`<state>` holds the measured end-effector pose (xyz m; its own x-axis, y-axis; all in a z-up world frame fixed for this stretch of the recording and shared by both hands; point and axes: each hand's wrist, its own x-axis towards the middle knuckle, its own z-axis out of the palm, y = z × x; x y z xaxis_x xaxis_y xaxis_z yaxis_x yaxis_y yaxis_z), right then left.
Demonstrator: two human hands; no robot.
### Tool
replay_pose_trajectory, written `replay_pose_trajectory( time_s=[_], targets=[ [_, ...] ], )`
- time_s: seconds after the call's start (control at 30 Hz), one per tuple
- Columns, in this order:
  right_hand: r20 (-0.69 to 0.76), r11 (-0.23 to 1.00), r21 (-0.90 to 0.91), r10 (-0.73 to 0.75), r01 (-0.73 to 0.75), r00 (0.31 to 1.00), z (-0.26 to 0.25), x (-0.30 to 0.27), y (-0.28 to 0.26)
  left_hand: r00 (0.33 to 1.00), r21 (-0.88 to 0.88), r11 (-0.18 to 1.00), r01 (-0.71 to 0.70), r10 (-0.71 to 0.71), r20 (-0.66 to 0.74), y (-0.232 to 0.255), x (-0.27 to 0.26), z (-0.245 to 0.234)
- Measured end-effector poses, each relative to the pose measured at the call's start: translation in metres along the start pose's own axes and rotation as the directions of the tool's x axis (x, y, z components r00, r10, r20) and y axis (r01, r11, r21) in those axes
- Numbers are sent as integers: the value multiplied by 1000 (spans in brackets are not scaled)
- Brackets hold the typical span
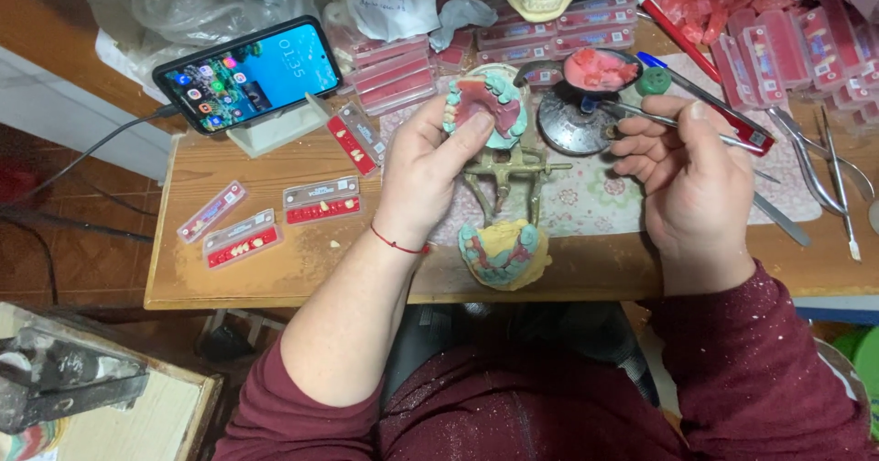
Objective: Assembling and refining dental prosthetic molds using carving tools and wax.
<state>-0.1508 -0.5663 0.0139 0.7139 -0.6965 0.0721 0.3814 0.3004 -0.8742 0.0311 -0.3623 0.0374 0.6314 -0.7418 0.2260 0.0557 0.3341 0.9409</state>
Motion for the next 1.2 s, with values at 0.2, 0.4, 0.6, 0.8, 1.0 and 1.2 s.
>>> replay_pose_trajectory(
  time_s=[0.2,0.4,0.6,0.8,1.0,1.2],
  targets=[
    [7,1000,-15,-4,5,1000,2,-1,-2,1000,67,998,-10,10,-1,0,-3,5],
    [14,1000,1,-1,1,1000,0,-1,0,1000,104,994,18,-19,14,-5,-1,7],
    [13,1000,14,6,-7,1000,0,-1,-1,999,144,989,44,-47,18,-6,1,5],
    [10,1000,1,0,0,1000,-2,-1,1,998,100,994,52,-55,21,-6,2,3],
    [4,1000,26,5,-5,1000,0,0,0,1000,195,981,26,-22,-20,-9,2,3],
    [-6,1000,3,-1,1,1000,0,1,1,1000,102,995,13,-13,0,-11,3,0]
  ],
)
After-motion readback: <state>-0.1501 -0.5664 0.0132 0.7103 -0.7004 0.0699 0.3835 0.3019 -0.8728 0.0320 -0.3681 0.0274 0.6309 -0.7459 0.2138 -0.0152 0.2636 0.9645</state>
